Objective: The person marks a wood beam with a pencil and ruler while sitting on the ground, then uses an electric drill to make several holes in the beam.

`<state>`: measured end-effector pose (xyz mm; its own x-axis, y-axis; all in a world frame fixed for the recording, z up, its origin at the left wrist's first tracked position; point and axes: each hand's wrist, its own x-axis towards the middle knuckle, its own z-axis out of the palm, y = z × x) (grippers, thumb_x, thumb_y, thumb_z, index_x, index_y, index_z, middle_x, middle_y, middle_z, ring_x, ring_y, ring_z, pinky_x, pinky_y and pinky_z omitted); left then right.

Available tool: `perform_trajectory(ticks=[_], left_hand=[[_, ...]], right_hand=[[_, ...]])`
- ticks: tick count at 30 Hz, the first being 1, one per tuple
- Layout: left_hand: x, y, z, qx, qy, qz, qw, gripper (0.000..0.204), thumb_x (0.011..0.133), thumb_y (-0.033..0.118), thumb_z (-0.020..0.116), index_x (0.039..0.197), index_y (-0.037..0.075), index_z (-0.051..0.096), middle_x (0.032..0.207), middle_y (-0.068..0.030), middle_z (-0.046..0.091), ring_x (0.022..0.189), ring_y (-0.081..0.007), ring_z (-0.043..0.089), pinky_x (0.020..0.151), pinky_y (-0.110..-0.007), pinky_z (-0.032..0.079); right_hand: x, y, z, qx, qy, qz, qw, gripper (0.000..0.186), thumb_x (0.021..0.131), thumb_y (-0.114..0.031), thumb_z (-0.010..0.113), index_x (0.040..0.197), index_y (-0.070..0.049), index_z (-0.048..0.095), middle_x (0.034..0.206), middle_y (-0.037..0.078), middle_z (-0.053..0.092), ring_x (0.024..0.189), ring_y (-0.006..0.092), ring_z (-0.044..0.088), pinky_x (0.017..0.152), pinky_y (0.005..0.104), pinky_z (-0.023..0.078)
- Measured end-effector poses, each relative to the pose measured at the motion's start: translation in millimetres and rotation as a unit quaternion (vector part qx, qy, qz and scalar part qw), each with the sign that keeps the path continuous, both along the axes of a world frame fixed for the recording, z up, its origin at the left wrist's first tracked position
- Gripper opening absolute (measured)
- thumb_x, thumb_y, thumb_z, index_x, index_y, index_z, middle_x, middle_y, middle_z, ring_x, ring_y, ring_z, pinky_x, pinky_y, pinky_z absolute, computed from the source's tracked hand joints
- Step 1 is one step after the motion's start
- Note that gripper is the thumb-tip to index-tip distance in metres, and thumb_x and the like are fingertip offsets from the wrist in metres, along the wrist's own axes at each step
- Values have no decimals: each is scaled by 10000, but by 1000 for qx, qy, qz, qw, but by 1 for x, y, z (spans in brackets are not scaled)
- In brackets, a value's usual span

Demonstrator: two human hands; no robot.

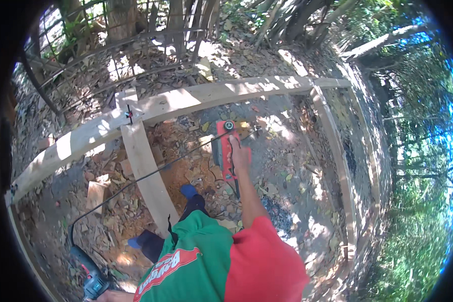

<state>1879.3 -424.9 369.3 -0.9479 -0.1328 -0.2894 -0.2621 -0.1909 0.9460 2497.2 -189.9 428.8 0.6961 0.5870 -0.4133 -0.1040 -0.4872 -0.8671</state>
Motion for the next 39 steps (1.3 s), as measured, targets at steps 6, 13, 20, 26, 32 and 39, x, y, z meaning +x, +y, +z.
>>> perform_trajectory(ticks=[6,13,20,26,32,39], left_hand=[[-194,-68,-52,57,-62,55,995,583,841,478,647,1196,16,624,1187,-125,644,1001,-329,641,917,-460,519],[-287,-144,-4,229,-132,230,937,592,836,475,655,1194,5,615,1211,-141,632,1028,-335,635,919,-485,521],[-348,-272,38,269,21,300,915,689,903,557,392,1278,-3,530,1262,-192,589,1117,-394,614,998,-548,491],[-374,-320,35,292,33,401,868,711,894,559,410,1340,11,489,1323,-212,549,1161,-413,581,1023,-555,471],[-451,-291,12,293,92,452,837,654,906,548,402,1280,31,549,1304,-199,563,1196,-398,554,1043,-554,440],[-565,-271,41,267,118,543,787,660,909,550,419,1290,28,552,1311,-198,565,1207,-392,552,1059,-556,431]], right_hand=[[-195,5,117,149,-106,77,980,340,925,-413,648,856,-79,649,621,-12,572,467,83,513,419,256,409],[-379,-27,273,334,-8,291,896,360,988,-399,519,1024,-53,610,623,8,541,507,110,520,466,262,421],[-581,17,308,413,96,490,762,541,1019,-450,379,1043,57,566,627,79,528,546,165,505,512,288,411],[-773,54,284,402,176,635,636,516,1004,-422,392,1033,57,582,639,101,551,558,180,514,559,319,413],[-1005,84,202,305,177,713,606,475,952,-446,522,832,6,606,568,80,566,464,154,534,455,269,401],[-1301,110,128,140,63,808,570,434,929,-419,620,705,-49,651,514,12,542,434,105,523,440,268,411]])
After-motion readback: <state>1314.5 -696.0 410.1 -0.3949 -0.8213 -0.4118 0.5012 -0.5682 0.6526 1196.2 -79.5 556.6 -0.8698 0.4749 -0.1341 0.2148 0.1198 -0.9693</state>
